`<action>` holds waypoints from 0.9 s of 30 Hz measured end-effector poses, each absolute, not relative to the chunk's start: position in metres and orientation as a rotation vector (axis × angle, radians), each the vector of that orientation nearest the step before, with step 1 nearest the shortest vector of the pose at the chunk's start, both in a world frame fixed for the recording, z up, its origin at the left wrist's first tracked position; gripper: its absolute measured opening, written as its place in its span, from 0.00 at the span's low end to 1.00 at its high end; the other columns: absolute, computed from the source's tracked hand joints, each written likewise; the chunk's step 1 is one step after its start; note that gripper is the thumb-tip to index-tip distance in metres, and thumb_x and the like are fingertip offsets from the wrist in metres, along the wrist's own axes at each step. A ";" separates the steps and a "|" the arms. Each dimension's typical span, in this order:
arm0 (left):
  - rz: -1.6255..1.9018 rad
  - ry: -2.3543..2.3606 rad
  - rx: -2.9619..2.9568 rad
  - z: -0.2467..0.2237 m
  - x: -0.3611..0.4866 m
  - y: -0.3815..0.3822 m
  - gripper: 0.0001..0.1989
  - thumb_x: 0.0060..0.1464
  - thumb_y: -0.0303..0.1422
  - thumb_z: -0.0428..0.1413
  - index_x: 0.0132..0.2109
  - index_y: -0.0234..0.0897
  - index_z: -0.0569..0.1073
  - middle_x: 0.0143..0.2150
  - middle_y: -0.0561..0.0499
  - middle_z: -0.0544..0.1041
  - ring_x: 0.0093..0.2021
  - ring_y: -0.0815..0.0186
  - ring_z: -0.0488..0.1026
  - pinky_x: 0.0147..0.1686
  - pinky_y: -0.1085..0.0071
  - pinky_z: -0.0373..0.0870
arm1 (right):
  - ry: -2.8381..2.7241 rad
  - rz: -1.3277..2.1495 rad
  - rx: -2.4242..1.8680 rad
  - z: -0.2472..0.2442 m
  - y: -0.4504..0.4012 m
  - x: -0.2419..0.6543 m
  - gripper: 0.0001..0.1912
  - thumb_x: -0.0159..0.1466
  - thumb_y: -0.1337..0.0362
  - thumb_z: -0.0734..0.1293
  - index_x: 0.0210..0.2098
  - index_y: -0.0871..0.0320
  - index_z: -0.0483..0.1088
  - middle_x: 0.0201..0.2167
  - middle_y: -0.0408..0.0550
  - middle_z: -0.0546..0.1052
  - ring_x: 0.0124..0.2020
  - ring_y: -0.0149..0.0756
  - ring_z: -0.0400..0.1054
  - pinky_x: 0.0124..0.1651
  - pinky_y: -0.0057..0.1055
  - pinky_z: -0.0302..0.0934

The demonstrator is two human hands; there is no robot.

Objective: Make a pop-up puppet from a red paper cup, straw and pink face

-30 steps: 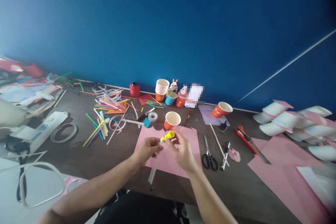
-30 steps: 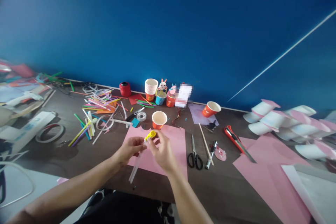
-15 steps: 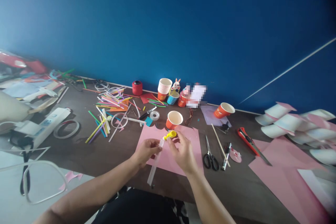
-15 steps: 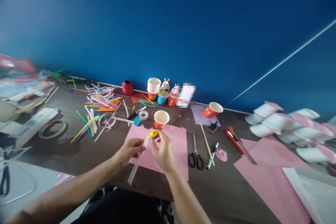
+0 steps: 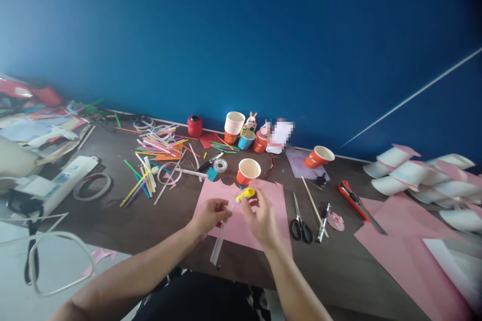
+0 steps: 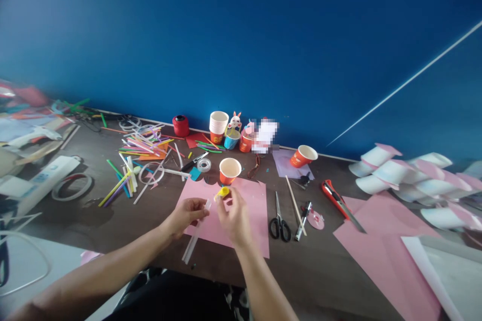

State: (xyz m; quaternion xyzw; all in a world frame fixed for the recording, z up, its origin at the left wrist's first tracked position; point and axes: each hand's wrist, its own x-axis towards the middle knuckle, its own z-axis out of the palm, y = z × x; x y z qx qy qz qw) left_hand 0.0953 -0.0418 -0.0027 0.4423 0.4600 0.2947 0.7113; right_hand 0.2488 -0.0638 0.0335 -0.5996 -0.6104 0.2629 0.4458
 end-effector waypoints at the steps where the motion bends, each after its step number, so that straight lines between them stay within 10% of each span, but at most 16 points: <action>1: 0.667 1.039 1.021 -0.006 0.095 -0.040 0.24 0.38 0.36 0.60 0.45 0.32 0.67 0.22 0.56 0.66 0.20 0.75 0.61 0.20 0.78 0.57 | -1.417 0.682 -1.502 0.029 -0.062 0.255 0.05 0.58 0.65 0.59 0.34 0.58 0.61 0.29 0.46 0.71 0.29 0.33 0.66 0.32 0.28 0.61; 6: 0.764 1.125 1.430 -0.016 0.091 -0.027 0.19 0.40 0.29 0.57 0.43 0.34 0.67 0.24 0.55 0.69 0.23 0.73 0.64 0.26 0.75 0.61 | -1.340 0.772 -1.800 0.007 -0.047 0.289 0.01 0.53 0.67 0.57 0.25 0.57 0.58 0.18 0.40 0.67 0.20 0.31 0.63 0.22 0.25 0.54; 15: 0.718 1.203 1.739 -0.009 0.087 -0.021 0.19 0.43 0.30 0.53 0.46 0.39 0.66 0.28 0.53 0.71 0.27 0.68 0.67 0.31 0.72 0.64 | -1.753 0.420 -2.351 0.003 -0.033 0.282 0.12 0.55 0.57 0.60 0.34 0.57 0.66 0.30 0.53 0.75 0.32 0.44 0.70 0.28 0.30 0.54; 21: 0.694 1.329 2.107 -0.009 0.081 -0.026 0.24 0.44 0.27 0.52 0.52 0.41 0.62 0.51 0.47 0.65 0.51 0.59 0.61 0.49 0.62 0.60 | -1.765 0.448 -2.231 -0.007 -0.030 0.282 0.11 0.56 0.56 0.60 0.30 0.58 0.67 0.29 0.50 0.76 0.31 0.41 0.69 0.27 0.27 0.53; 27: 0.609 1.139 2.284 -0.006 0.088 -0.039 0.21 0.48 0.30 0.51 0.51 0.39 0.62 0.48 0.45 0.67 0.50 0.59 0.62 0.50 0.62 0.60 | -1.640 0.546 -2.016 -0.004 -0.042 0.280 0.12 0.55 0.58 0.59 0.24 0.60 0.67 0.21 0.45 0.72 0.23 0.35 0.66 0.23 0.25 0.51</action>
